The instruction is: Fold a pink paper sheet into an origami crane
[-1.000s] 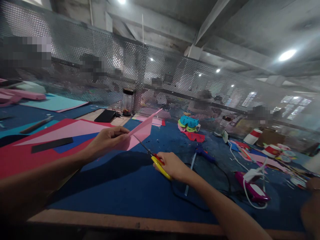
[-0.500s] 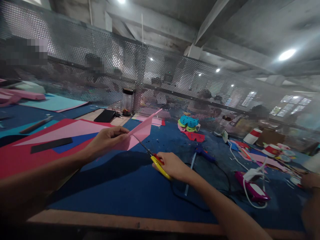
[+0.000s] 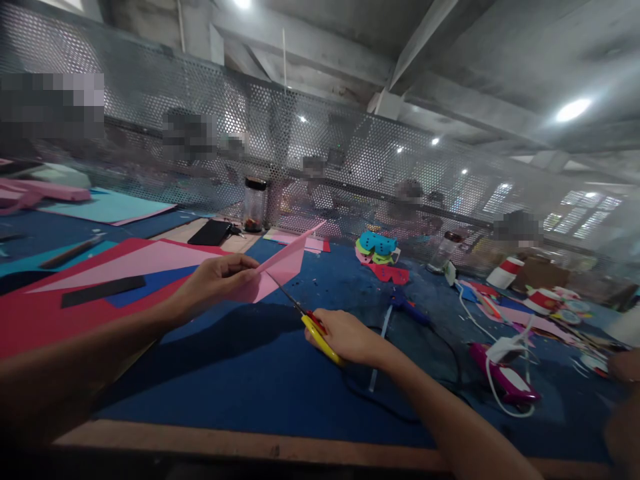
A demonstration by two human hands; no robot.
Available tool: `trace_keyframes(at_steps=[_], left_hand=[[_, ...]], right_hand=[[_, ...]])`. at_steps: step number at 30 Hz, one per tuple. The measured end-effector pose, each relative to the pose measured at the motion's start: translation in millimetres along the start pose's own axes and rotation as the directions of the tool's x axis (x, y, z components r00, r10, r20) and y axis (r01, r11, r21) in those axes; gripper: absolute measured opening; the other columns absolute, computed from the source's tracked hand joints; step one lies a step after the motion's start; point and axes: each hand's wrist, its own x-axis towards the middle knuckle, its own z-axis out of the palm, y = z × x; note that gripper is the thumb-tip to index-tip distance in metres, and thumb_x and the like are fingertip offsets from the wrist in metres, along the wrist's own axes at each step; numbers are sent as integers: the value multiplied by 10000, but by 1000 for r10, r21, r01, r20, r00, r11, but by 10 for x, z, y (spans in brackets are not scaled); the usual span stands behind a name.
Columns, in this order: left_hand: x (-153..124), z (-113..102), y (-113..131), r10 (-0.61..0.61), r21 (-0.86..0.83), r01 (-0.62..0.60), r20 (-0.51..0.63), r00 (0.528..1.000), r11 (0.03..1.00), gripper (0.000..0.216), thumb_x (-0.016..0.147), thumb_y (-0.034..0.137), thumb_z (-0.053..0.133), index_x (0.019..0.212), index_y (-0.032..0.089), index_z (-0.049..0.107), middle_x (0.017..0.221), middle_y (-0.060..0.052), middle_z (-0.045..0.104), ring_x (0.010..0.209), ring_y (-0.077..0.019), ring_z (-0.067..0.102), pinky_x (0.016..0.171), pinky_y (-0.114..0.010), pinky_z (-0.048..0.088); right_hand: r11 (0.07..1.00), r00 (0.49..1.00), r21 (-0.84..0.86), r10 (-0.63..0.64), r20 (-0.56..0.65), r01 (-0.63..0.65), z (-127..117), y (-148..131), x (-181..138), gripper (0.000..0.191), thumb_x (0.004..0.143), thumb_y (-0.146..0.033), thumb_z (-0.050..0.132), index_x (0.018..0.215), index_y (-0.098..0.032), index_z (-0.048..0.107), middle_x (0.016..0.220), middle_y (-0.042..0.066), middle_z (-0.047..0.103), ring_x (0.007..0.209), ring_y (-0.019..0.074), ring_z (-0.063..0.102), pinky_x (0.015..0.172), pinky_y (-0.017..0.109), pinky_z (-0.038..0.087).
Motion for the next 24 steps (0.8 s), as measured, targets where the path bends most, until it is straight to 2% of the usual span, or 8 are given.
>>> trace_keyframes(at_steps=[5, 12, 20, 22, 24], left_hand=[[25, -12, -73, 11, -23, -10, 15, 1000, 1000, 295, 869, 438, 674, 991, 172, 708, 795, -20, 725, 664, -136, 611, 565, -226, 425], [55, -68, -99, 26, 31, -26, -1, 1000, 999, 287, 892, 422, 654, 1012, 167, 711, 847, -31, 732, 723, -147, 629, 612, -240, 447], [87, -103, -98, 30, 28, -29, -39, 999, 999, 291, 896, 434, 643, 991, 164, 698, 844, -34, 714, 719, -147, 612, 601, -241, 425], [85, -98, -90, 37, 24, -36, -43, 998, 999, 299, 890, 437, 647, 998, 164, 701, 850, -36, 714, 734, -153, 616, 615, -247, 431], [78, -91, -83, 41, 29, -40, -40, 998, 999, 300, 884, 434, 648, 1004, 167, 708, 844, -38, 714, 740, -157, 615, 618, -250, 431]], right_hand=[[1000, 1000, -14, -6, -6, 6, 10, 44, 7, 220, 957, -367, 556, 996, -176, 657, 888, 65, 703, 740, 177, 617, 657, 264, 400], [1000, 1000, -12, -24, 12, 25, -41, 98, -7, 246, 955, -385, 549, 999, -165, 649, 898, 71, 704, 759, 185, 618, 664, 268, 410], [997, 998, -81, -16, 62, 21, -359, 431, -30, 253, 863, -429, 663, 906, -179, 671, 890, 39, 705, 818, 192, 619, 657, 255, 389], [995, 1000, -99, 4, 26, -1, -448, 546, -6, 342, 862, -510, 659, 911, -173, 669, 889, 43, 703, 801, 191, 614, 653, 260, 390], [988, 996, -134, 68, -57, -75, -520, 656, 66, 432, 856, -593, 649, 946, -171, 669, 898, 52, 709, 783, 194, 617, 641, 267, 386]])
